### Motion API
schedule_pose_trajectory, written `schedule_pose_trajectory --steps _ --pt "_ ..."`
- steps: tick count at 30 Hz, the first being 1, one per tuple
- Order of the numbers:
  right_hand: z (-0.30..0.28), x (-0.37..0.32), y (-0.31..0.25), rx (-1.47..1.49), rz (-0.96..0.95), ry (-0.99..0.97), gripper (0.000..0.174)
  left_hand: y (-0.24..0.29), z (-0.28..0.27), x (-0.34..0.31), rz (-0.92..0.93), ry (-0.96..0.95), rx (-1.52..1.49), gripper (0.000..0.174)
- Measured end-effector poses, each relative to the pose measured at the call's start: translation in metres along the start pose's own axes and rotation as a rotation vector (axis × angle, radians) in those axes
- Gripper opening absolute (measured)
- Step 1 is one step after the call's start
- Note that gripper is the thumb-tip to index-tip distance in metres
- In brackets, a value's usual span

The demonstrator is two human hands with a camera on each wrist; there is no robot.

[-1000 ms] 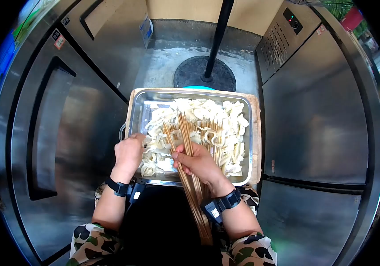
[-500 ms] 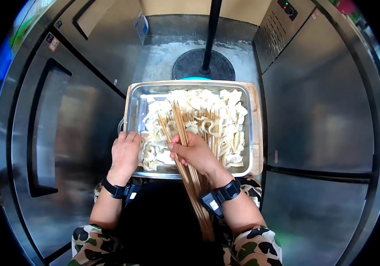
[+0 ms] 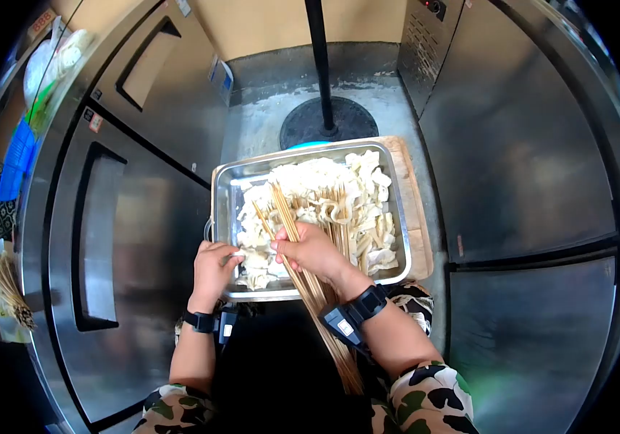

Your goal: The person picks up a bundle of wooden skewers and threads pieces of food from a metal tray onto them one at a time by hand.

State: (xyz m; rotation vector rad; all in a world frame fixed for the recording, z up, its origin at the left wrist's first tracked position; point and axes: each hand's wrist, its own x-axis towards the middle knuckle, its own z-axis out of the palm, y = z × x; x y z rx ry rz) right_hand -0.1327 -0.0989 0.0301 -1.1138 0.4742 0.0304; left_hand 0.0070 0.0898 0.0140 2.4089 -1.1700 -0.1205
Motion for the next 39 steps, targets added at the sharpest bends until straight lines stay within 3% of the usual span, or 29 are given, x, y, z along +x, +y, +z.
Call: schedule_pose_trajectory --steps 2,5,10,18,33,36,39 --pt "0.001 -0.002 -0.003 -0.022 0.012 0.002 0.01 -0.008 0.004 0.006 -0.142 0.037 -0.292 0.01" --pt "0.002 0.0 -0.001 -0.032 0.019 0.006 0.011 -0.007 0.014 0.021 -0.431 0.024 -1.016 0.01" --pt "0.005 0.001 -0.005 -0.022 0.069 -0.024 0.011 0.003 0.025 0.048 -0.472 -0.07 -1.466 0.012" --pt "0.008 0.005 -0.005 -0.028 0.115 -0.047 0.012 0.023 0.018 0.066 -0.491 0.002 -1.65 0.015" --pt "0.01 0.007 -0.008 -0.032 0.138 0.019 0.009 0.038 0.012 0.057 -0.375 -0.002 -1.405 0.016" --pt "0.008 0.007 -0.008 -0.042 0.118 0.002 0.009 0.036 0.024 0.049 -0.348 -0.072 -1.255 0.016" --pt "0.008 0.008 -0.007 -0.063 0.131 0.004 0.009 0.041 0.023 0.052 -0.366 -0.01 -1.374 0.013"
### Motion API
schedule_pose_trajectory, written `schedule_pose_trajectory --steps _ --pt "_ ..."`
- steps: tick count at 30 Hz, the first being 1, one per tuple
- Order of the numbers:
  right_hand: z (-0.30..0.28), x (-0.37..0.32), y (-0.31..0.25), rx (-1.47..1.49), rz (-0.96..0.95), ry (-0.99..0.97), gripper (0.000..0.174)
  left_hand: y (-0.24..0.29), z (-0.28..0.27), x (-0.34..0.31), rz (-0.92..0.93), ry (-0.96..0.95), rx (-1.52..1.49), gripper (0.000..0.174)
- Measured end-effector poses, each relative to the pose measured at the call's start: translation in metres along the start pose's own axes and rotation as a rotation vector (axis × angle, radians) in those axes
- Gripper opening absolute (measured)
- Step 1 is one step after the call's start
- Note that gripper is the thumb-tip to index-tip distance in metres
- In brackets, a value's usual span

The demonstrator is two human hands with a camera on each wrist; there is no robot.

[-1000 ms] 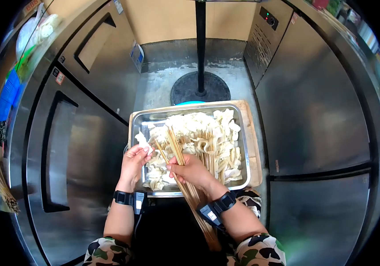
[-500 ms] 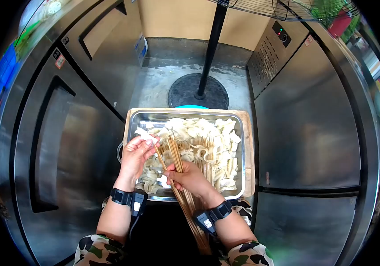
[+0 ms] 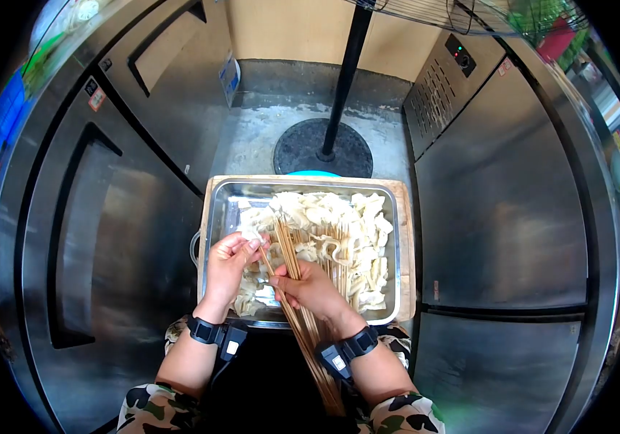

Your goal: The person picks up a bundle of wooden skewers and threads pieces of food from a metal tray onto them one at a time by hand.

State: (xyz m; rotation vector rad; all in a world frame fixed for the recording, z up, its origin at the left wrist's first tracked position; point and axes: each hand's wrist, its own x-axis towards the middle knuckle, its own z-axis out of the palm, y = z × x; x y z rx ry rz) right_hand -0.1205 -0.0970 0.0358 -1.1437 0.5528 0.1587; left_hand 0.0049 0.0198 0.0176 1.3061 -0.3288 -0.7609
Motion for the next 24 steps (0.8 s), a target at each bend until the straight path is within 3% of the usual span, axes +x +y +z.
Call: schedule_pose_trajectory --steps 12,15,24 --pt "0.004 0.0 -0.004 -0.012 0.022 -0.035 0.011 0.025 0.007 0.001 0.177 0.149 0.055 0.024" --pt "0.005 -0.002 -0.007 -0.014 0.027 -0.05 0.012 0.019 -0.002 0.003 0.091 0.099 0.174 0.02" --pt "0.004 0.0 -0.001 0.001 0.012 -0.093 0.009 0.021 -0.015 0.004 -0.258 -0.029 -0.091 0.026"
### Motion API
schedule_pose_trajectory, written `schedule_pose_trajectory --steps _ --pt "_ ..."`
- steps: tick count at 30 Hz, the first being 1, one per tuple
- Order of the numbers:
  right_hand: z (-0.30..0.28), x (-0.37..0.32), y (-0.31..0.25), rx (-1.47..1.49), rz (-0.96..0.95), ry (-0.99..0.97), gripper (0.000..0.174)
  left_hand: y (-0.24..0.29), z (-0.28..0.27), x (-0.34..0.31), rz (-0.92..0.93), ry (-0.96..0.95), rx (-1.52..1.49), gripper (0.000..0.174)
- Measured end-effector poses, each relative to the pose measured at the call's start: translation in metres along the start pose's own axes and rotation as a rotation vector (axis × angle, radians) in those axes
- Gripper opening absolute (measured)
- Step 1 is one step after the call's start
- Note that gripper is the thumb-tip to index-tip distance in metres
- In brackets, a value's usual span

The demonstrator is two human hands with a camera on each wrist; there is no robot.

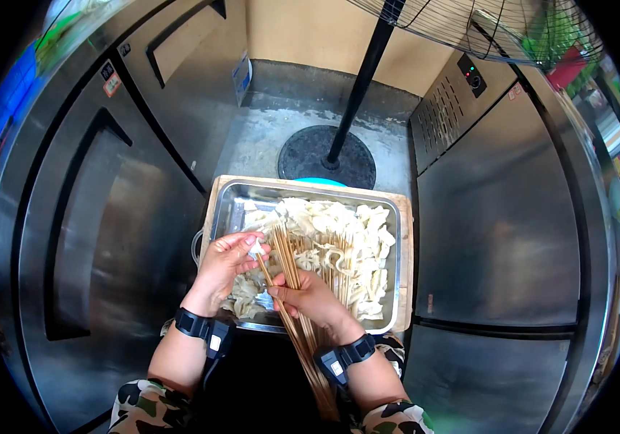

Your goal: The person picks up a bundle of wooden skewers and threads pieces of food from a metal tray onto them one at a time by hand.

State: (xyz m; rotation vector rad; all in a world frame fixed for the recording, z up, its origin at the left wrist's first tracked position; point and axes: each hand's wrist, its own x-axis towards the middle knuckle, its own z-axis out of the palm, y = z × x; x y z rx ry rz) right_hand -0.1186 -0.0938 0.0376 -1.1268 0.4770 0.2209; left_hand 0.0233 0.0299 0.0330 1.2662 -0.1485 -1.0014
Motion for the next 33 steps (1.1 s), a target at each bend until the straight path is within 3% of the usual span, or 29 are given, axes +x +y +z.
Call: schedule_pose_trajectory --steps 12,21,33 --pt "-0.001 0.0 0.004 0.001 -0.032 0.031 0.008 0.0 0.001 -0.006 -0.086 -0.116 0.059 0.025" --pt "0.004 -0.002 -0.006 0.006 -0.016 0.068 0.005 -0.004 0.003 0.001 0.089 -0.064 -0.17 0.032" --pt "-0.001 0.002 0.002 0.003 -0.009 0.026 0.01 -0.006 0.006 -0.002 0.204 0.06 -0.045 0.02"
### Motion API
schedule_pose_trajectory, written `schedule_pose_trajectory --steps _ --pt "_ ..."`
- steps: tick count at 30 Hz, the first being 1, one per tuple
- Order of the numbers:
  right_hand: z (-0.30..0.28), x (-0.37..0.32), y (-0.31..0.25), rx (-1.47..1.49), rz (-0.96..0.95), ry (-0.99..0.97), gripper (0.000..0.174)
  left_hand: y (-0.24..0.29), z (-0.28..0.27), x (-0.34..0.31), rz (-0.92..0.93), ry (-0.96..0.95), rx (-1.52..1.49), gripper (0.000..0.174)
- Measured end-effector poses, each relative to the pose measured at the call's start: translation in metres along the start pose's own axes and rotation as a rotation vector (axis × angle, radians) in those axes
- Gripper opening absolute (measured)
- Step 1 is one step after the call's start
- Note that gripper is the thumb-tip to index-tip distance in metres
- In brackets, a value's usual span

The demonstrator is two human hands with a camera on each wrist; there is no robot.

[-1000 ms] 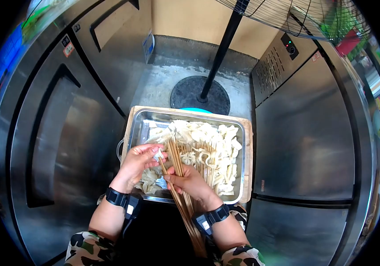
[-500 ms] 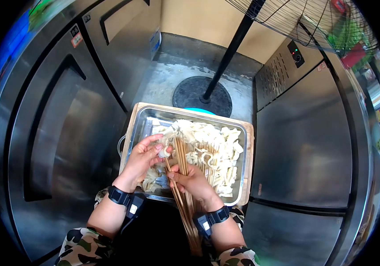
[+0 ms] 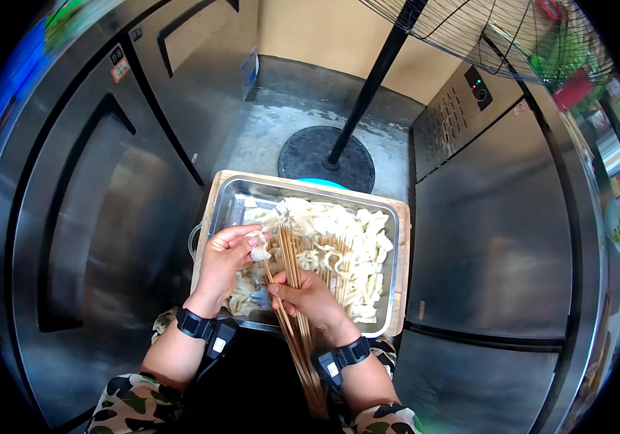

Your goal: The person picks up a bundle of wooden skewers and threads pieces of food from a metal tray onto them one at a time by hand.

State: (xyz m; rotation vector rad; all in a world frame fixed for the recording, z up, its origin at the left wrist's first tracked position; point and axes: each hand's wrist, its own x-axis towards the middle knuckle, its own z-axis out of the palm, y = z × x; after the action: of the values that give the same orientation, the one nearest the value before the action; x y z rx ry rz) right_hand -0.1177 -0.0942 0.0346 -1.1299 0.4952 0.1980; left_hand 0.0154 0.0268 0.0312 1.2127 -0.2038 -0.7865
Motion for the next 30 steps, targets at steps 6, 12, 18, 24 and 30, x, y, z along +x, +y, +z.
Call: schedule_pose_trajectory --steps 6,12,18,24,30 --pt "0.001 0.0 0.001 0.038 -0.019 0.017 0.009 -0.007 0.007 -0.004 0.196 -0.013 0.075 0.019" --pt "0.003 -0.006 -0.002 0.035 -0.062 0.096 0.006 -0.014 0.014 -0.011 0.149 -0.047 0.017 0.018" --pt "-0.001 -0.003 -0.002 0.015 -0.082 0.11 0.005 -0.02 0.025 -0.022 0.059 -0.021 -0.075 0.031" --pt "-0.002 -0.015 -0.01 -0.177 -0.042 0.072 0.007 -0.016 0.011 -0.016 -0.206 -0.076 -0.156 0.038" --pt "-0.003 -0.015 -0.002 -0.11 -0.032 0.071 0.008 -0.018 0.017 -0.018 -0.187 -0.093 -0.074 0.028"
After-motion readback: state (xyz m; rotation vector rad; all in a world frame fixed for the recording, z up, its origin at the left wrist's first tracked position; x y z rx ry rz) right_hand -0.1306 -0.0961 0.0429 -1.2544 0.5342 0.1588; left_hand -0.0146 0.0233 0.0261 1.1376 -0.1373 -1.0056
